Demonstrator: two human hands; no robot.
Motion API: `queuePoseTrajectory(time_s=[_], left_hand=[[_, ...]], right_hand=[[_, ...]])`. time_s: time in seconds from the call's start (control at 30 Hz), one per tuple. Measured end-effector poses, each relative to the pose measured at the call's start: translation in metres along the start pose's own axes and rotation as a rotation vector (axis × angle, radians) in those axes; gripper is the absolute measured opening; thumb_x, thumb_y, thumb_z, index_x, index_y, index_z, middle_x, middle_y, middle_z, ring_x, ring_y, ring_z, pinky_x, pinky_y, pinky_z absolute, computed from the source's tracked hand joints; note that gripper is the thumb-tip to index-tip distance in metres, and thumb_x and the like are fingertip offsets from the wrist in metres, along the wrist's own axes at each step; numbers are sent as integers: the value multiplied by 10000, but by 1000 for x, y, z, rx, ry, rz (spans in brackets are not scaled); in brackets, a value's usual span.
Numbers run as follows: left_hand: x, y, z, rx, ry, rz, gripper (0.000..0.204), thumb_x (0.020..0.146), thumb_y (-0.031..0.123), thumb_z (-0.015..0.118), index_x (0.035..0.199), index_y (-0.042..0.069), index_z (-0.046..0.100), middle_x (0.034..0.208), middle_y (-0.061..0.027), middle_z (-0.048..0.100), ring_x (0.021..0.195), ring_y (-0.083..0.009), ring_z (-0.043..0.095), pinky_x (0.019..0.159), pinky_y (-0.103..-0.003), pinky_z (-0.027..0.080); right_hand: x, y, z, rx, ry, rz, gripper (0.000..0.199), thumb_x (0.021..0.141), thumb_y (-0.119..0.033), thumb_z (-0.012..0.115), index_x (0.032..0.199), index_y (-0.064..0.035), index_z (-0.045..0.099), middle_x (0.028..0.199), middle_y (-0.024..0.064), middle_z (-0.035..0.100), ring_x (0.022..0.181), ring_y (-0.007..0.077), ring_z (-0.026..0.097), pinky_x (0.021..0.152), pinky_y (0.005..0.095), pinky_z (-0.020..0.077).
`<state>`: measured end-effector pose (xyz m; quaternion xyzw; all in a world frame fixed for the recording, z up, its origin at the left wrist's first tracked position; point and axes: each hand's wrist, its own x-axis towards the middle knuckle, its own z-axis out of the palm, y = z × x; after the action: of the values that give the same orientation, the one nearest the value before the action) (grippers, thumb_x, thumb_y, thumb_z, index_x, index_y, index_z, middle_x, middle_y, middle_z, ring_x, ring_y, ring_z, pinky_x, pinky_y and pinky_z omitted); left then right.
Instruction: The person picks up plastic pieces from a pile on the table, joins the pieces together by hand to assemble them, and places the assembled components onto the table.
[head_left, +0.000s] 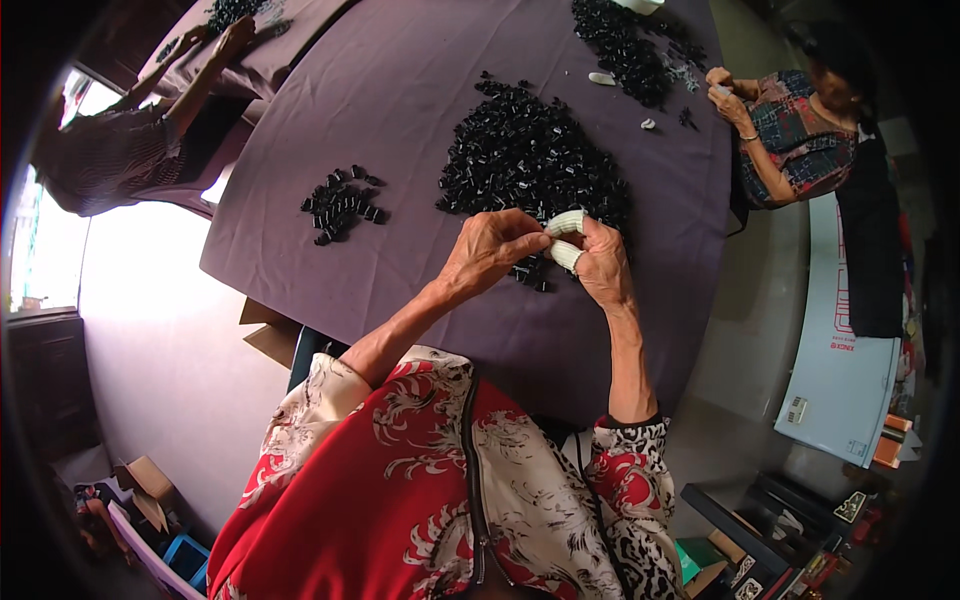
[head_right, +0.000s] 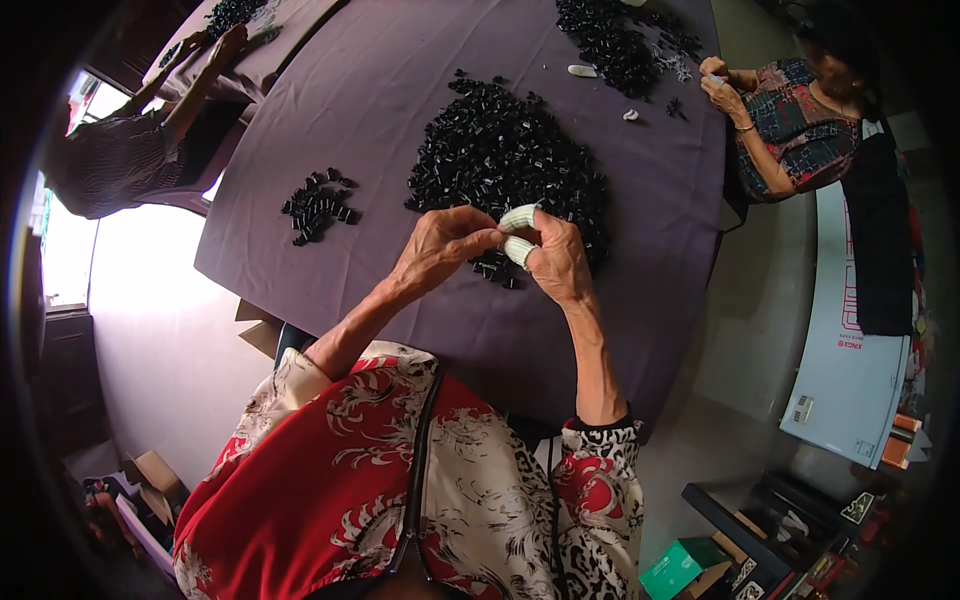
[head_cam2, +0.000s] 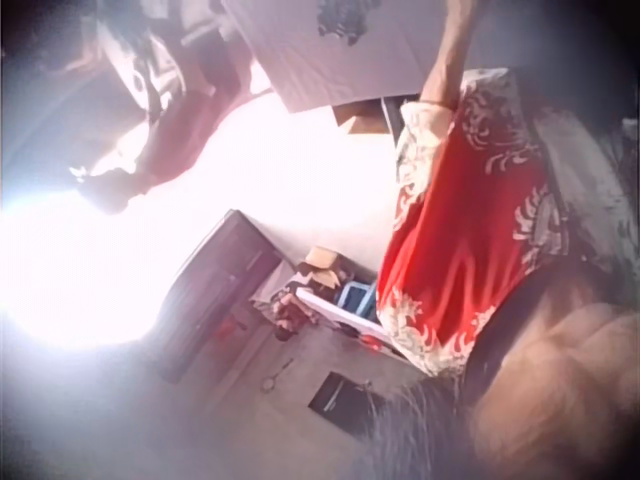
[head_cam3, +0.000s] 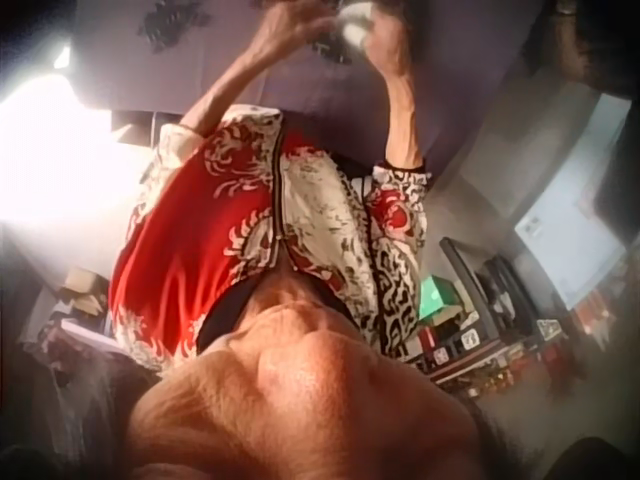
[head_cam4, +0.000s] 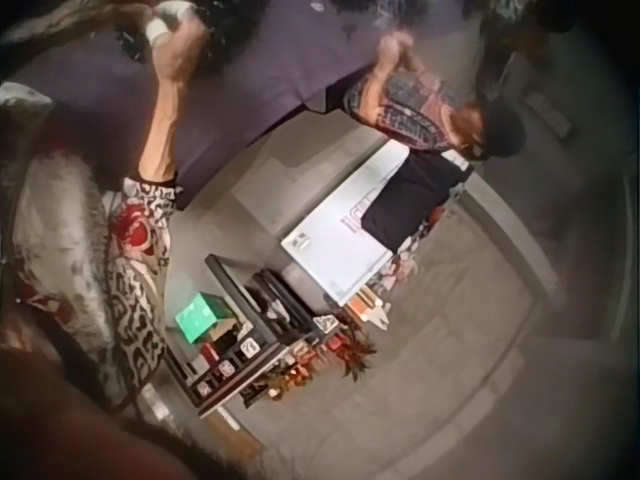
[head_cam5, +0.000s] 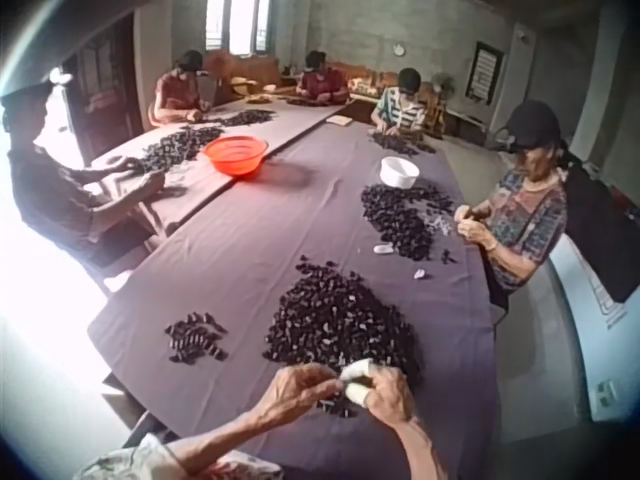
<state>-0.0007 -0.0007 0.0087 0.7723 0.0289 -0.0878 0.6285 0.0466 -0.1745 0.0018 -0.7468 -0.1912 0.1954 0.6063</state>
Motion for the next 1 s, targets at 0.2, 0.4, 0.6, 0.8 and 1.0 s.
queuePoseTrajectory(time_s=[0.2,0.4,0.6,0.8,1.0], left_hand=[[6,-13,5,-135,18,-23,247,837,223,582,886,-17,609,688,-37,588,636,-85,532,586,-234,436],[11,-28,12,-427,95,-119,226,860,241,571,836,16,567,664,-24,566,608,-79,518,568,-225,426],[14,-29,10,-448,80,-99,234,866,248,567,843,16,562,674,-19,565,614,-78,525,583,-219,432],[14,-13,10,-445,29,-37,244,879,250,549,868,7,565,700,-18,577,621,-74,520,577,-222,426],[1,-25,1,156,170,162,182,845,186,561,886,12,598,714,-67,596,619,-141,555,580,-281,443]], right_hand=[[5,1,4,-102,41,-42,183,740,24,567,915,-16,601,775,44,631,700,97,589,652,235,477],[2,5,8,-73,105,-52,202,739,11,593,938,-19,598,799,42,631,700,94,587,653,239,483],[7,2,8,-202,222,-50,145,744,-19,598,888,-11,612,794,64,629,662,119,584,614,248,475],[7,-11,9,-297,218,-257,124,721,-10,592,842,-1,614,745,96,622,626,173,580,581,276,459],[-2,9,-7,-136,224,-121,132,793,-56,559,901,-6,615,788,25,620,726,83,562,669,208,446]])
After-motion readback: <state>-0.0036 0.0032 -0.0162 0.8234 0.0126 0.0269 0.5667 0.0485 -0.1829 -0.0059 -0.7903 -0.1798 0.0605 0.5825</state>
